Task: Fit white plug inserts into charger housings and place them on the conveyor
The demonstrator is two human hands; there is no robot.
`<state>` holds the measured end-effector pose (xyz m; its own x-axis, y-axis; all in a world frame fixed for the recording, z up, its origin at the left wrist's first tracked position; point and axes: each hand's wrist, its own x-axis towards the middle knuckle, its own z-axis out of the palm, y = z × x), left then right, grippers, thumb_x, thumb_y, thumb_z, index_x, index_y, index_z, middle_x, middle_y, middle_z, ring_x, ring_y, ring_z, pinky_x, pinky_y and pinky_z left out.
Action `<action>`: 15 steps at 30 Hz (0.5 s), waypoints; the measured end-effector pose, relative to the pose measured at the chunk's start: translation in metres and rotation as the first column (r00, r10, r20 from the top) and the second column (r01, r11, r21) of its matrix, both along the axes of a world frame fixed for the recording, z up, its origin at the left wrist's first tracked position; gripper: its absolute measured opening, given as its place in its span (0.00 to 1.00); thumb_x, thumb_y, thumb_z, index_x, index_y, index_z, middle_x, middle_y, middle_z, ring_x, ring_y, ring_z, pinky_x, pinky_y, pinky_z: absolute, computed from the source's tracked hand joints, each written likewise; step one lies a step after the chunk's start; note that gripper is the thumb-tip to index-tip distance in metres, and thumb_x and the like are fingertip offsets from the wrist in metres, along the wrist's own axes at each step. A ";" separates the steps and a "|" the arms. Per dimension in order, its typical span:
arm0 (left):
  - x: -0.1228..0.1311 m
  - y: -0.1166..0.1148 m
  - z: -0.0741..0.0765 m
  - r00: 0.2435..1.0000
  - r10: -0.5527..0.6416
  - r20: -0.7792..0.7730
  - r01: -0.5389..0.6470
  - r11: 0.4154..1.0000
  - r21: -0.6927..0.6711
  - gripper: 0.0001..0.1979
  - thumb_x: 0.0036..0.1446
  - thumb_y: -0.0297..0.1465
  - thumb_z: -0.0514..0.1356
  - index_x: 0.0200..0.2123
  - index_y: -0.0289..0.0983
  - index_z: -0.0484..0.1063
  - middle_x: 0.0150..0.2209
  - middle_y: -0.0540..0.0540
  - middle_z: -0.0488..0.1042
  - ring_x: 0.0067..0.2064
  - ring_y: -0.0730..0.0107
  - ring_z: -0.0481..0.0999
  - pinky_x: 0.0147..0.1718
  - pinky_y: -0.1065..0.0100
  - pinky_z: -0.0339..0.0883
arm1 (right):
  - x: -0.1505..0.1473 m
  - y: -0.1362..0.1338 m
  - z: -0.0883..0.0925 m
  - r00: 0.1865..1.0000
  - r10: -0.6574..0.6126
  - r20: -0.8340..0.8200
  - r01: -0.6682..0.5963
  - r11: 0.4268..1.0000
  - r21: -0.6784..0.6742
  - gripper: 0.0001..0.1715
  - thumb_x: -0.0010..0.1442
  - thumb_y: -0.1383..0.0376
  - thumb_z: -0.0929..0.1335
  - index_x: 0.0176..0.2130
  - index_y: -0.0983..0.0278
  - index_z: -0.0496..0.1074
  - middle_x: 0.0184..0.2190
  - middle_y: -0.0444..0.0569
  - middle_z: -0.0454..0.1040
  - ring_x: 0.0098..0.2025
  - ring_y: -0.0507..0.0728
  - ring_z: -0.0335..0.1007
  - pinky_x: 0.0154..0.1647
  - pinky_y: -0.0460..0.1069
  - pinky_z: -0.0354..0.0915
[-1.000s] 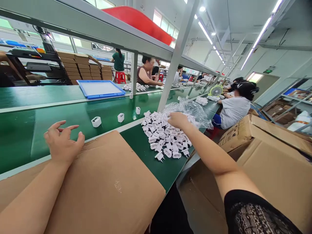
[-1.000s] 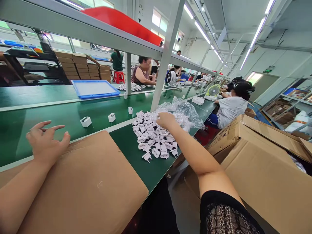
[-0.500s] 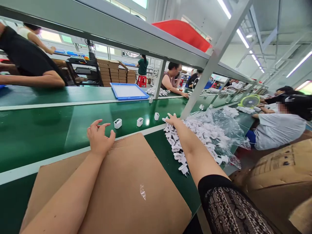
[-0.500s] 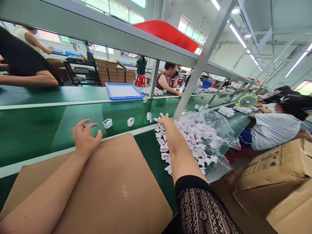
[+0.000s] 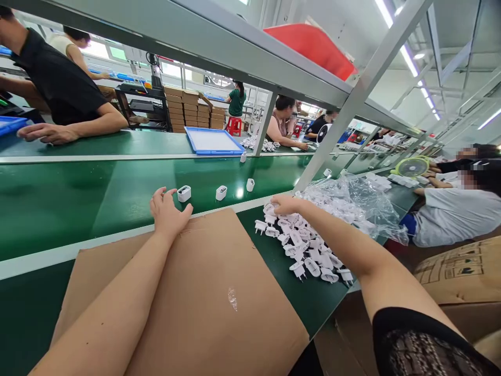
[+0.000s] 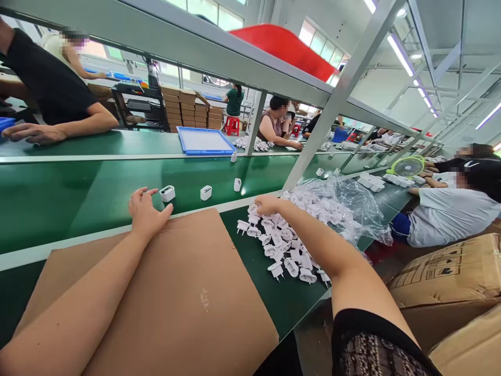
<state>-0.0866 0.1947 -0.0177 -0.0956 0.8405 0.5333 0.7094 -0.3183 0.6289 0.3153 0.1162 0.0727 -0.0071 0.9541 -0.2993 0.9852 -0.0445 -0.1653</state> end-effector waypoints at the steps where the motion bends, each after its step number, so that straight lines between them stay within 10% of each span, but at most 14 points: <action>1: -0.001 0.001 -0.001 1.000 0.011 0.021 -0.011 1.000 -0.011 0.30 0.49 0.38 0.65 0.56 0.38 0.68 0.65 0.35 0.58 0.67 0.40 0.57 0.67 0.42 0.50 | -0.002 -0.002 0.003 1.000 0.013 -0.015 -0.013 1.000 -0.002 0.17 0.53 0.63 0.73 0.45 0.59 0.80 0.48 0.50 0.79 0.48 0.64 0.76 0.47 0.50 0.69; 7: -0.006 0.011 -0.004 0.985 0.058 0.163 -0.053 0.998 -0.034 0.29 0.48 0.34 0.66 0.54 0.35 0.66 0.62 0.32 0.62 0.68 0.42 0.58 0.68 0.44 0.49 | -0.032 0.024 0.008 0.994 -0.025 -0.103 0.044 0.982 0.182 0.34 0.60 0.58 0.71 0.64 0.62 0.69 0.65 0.56 0.68 0.64 0.67 0.67 0.62 0.54 0.64; 15: -0.017 0.029 -0.013 0.891 0.101 0.443 0.000 0.975 -0.222 0.36 0.48 0.27 0.66 0.58 0.36 0.54 0.60 0.31 0.65 0.60 0.56 0.70 0.57 0.57 0.67 | -0.079 0.093 -0.040 0.938 -0.243 -0.249 0.312 0.903 0.295 0.53 0.59 0.59 0.71 0.74 0.66 0.45 0.72 0.68 0.49 0.71 0.70 0.56 0.66 0.61 0.59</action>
<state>-0.1035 0.2239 -0.0308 -0.3274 0.9155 0.2340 0.3464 -0.1141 0.9311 0.2359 0.2089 0.0326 0.2450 0.9695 0.0067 0.8845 -0.2207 -0.4110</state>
